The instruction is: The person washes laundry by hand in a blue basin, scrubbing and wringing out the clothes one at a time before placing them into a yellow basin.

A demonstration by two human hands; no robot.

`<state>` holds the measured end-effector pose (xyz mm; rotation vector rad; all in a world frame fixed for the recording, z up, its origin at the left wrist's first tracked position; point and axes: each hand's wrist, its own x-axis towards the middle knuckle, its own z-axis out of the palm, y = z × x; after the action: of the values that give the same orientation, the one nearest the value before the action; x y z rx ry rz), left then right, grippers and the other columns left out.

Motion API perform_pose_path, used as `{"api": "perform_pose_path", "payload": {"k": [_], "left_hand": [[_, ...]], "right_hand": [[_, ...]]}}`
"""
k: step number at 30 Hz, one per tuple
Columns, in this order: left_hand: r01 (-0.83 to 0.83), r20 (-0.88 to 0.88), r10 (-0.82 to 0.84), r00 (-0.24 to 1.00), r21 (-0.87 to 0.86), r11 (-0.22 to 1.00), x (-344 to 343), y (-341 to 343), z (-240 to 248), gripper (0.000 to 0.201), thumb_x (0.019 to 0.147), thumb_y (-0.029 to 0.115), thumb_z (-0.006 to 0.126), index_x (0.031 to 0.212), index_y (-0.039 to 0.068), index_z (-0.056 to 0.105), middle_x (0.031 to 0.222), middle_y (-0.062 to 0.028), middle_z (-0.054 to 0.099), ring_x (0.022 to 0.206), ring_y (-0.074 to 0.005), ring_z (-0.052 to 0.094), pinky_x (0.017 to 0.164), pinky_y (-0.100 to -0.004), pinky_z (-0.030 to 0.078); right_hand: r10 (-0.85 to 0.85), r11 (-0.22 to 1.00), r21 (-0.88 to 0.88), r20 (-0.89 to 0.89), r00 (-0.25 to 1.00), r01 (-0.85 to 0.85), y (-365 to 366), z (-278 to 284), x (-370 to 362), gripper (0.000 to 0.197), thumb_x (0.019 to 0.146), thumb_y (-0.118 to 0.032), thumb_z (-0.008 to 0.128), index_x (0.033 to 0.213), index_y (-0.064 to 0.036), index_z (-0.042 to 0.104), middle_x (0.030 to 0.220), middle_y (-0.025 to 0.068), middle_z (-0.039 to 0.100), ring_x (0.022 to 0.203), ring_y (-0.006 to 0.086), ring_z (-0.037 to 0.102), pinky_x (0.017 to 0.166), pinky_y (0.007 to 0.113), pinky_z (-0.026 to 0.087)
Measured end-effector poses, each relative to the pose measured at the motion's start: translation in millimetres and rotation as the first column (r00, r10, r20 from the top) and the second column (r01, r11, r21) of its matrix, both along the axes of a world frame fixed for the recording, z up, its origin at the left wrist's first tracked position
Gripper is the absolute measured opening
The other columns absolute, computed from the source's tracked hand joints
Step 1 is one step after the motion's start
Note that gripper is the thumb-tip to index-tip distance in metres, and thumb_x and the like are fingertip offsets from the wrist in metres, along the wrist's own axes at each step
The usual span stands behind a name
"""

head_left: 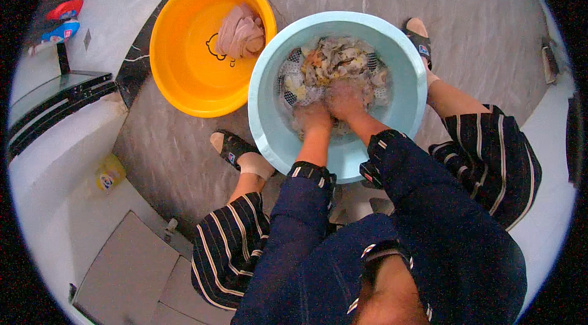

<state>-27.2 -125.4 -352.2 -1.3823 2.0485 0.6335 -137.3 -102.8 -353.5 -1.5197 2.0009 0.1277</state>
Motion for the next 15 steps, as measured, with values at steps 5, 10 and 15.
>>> {"api": "perform_pose_path", "payload": {"k": [5, 10, 15], "left_hand": [[-0.114, -0.238, 0.081, 0.968, -0.129, 0.985, 26.6, 27.8, 39.7, 0.043, 0.078, 0.03, 0.062, 0.118, 0.014, 0.054, 0.115, -0.0128, 0.058, 0.105, -0.0331, 0.056, 0.086, -0.0476, 0.046], [-0.326, -0.601, 0.237, 0.763, -0.042, 0.944, 36.1, 62.5, 103.0, 0.029, 0.07, 0.014, 0.067, 0.096, 0.002, 0.062, 0.085, -0.0241, 0.063, 0.082, -0.0389, 0.062, 0.073, -0.0459, 0.049], [-0.424, -0.733, 0.181, 0.656, -0.16, 0.891, 15.9, 94.2, 175.1, 0.028, 0.075, 0.023, 0.066, 0.091, 0.0, 0.06, 0.085, -0.0244, 0.063, 0.082, -0.0416, 0.06, 0.072, -0.0469, 0.047]], "right_hand": [[0.028, 0.998, -0.051, -0.077, 0.997, -0.032, 13.3, 60.6, -8.0, 0.058, 0.08, -0.035, 0.056, 0.13, -0.0063, 0.045, 0.122, 0.0169, 0.053, 0.112, 0.0333, 0.05, 0.096, 0.045, 0.037], [-0.45, 0.876, -0.081, 0.215, 0.867, 0.475, 50.7, 82.9, -1.3, 0.055, 0.081, -0.036, 0.057, 0.127, -0.0063, 0.048, 0.122, 0.0161, 0.053, 0.111, 0.031, 0.052, 0.096, 0.044, 0.038], [-0.641, 0.531, 0.301, 0.754, 0.143, 0.792, 91.8, 65.6, 24.8, 0.055, 0.08, -0.05, 0.058, 0.112, -0.0056, 0.056, 0.1, 0.0133, 0.059, 0.09, 0.0278, 0.056, 0.078, 0.04, 0.045]]}}
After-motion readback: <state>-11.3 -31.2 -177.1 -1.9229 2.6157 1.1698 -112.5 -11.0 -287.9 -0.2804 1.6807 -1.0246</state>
